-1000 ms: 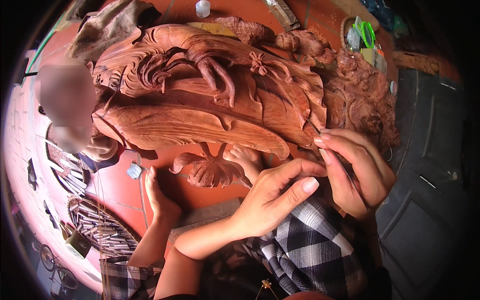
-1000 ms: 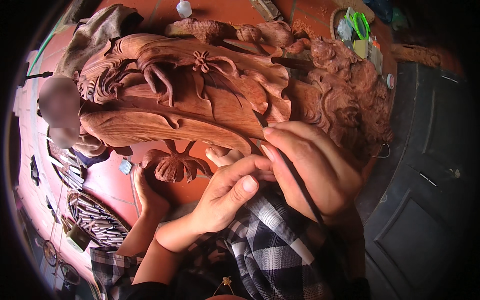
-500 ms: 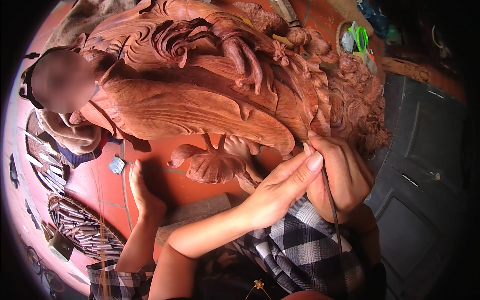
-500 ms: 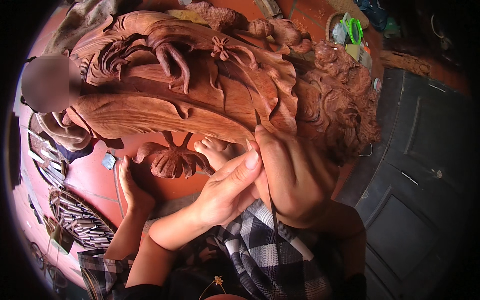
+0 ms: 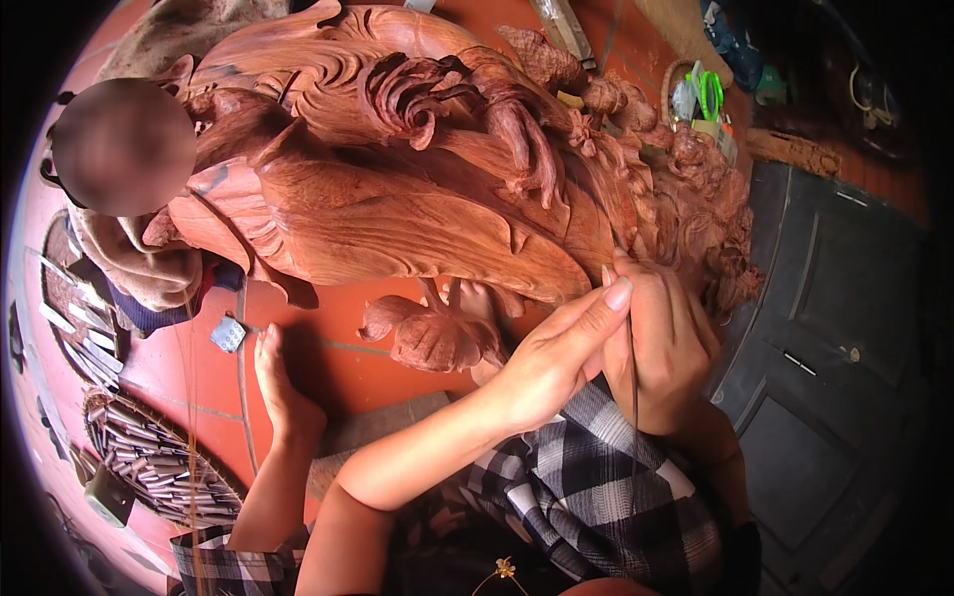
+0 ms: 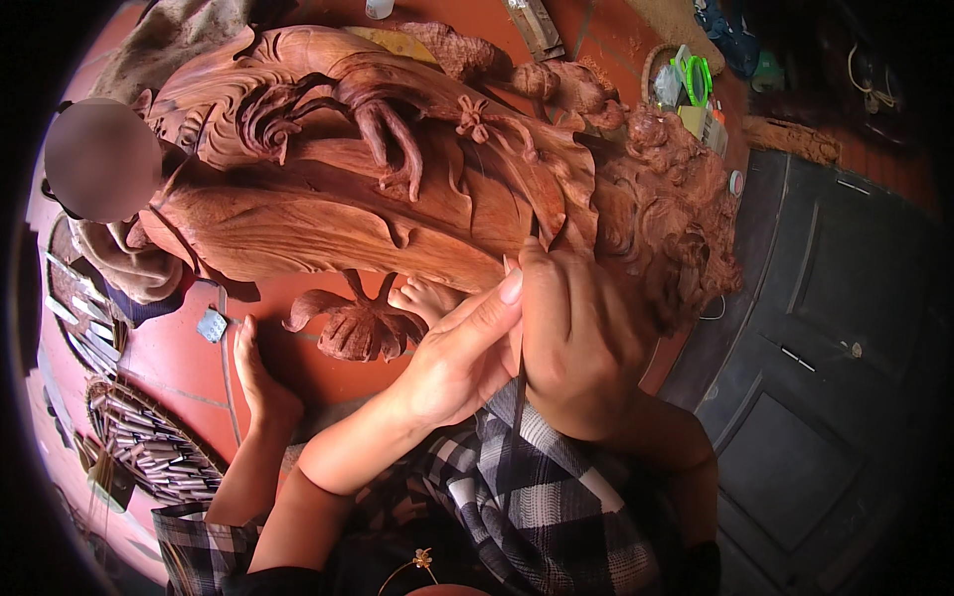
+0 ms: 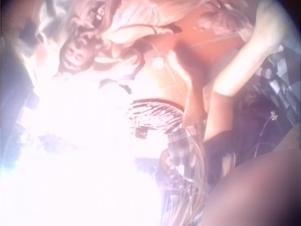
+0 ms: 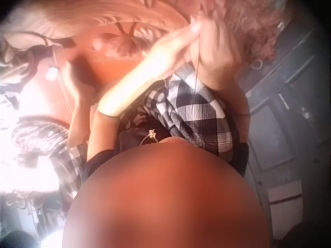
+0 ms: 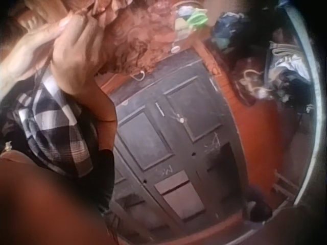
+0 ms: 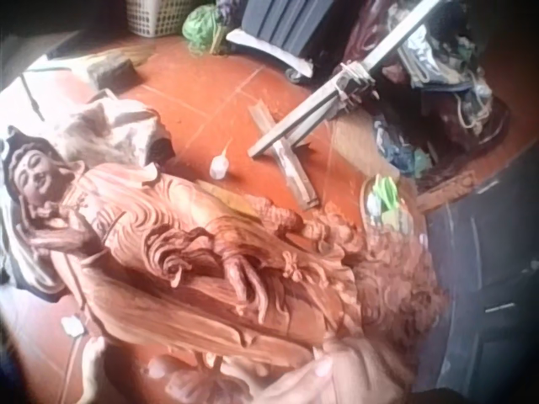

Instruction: The person is carving a wooden sculpture of a figure, using various hand tools to refine details on the face, hair, and clothing. They switch between different carving tools and occasionally wipe the sculpture with a cloth.

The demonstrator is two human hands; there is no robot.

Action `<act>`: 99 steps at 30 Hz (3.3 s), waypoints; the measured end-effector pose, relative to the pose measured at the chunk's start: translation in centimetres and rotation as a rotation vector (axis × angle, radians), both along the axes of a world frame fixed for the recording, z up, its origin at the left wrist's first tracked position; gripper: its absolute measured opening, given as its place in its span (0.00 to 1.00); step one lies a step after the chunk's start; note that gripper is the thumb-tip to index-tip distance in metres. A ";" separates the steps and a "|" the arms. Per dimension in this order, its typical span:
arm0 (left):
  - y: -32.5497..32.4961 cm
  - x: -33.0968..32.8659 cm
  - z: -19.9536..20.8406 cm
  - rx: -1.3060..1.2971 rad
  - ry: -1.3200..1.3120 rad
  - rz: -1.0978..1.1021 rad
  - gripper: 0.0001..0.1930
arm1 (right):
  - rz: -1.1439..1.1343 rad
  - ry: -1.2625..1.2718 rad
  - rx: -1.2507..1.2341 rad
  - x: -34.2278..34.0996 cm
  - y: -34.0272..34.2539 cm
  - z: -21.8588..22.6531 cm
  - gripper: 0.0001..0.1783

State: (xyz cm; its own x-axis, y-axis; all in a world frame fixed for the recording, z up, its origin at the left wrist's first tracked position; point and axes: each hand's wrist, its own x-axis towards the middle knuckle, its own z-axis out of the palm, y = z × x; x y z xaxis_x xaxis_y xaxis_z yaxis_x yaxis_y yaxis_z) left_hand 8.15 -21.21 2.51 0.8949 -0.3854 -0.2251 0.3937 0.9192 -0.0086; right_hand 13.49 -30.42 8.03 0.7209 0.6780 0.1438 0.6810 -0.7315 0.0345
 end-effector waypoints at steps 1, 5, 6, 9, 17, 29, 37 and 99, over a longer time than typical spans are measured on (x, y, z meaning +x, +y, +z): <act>0.1 -0.2 0.1 -0.005 0.009 -0.024 0.25 | 0.009 0.018 0.012 0.0 0.0 0.1 0.07; -0.2 -0.1 -1.0 -0.006 -0.031 -0.043 0.25 | 0.016 0.051 0.040 0.4 0.2 0.3 0.07; -0.4 0.0 -1.4 -0.001 -0.061 -0.027 0.25 | 0.012 0.050 0.042 0.6 0.3 0.3 0.07; 0.0 -0.2 -0.9 0.000 0.002 -0.044 0.25 | 0.055 0.083 0.065 0.7 0.4 0.5 0.07; -0.1 0.4 -1.2 -0.083 -0.022 0.056 0.24 | 0.033 0.131 0.035 1.0 1.1 0.7 0.06; -0.1 0.1 -0.9 -0.032 -0.058 0.036 0.27 | 0.107 0.119 0.104 1.4 0.3 0.5 0.10; 0.1 -0.1 -0.3 0.013 -0.004 0.030 0.24 | 0.117 0.110 0.161 1.6 0.2 0.7 0.10; 1.7 -2.5 1.1 0.256 -0.080 0.108 0.24 | 0.289 0.401 0.619 3.0 -0.5 0.4 0.11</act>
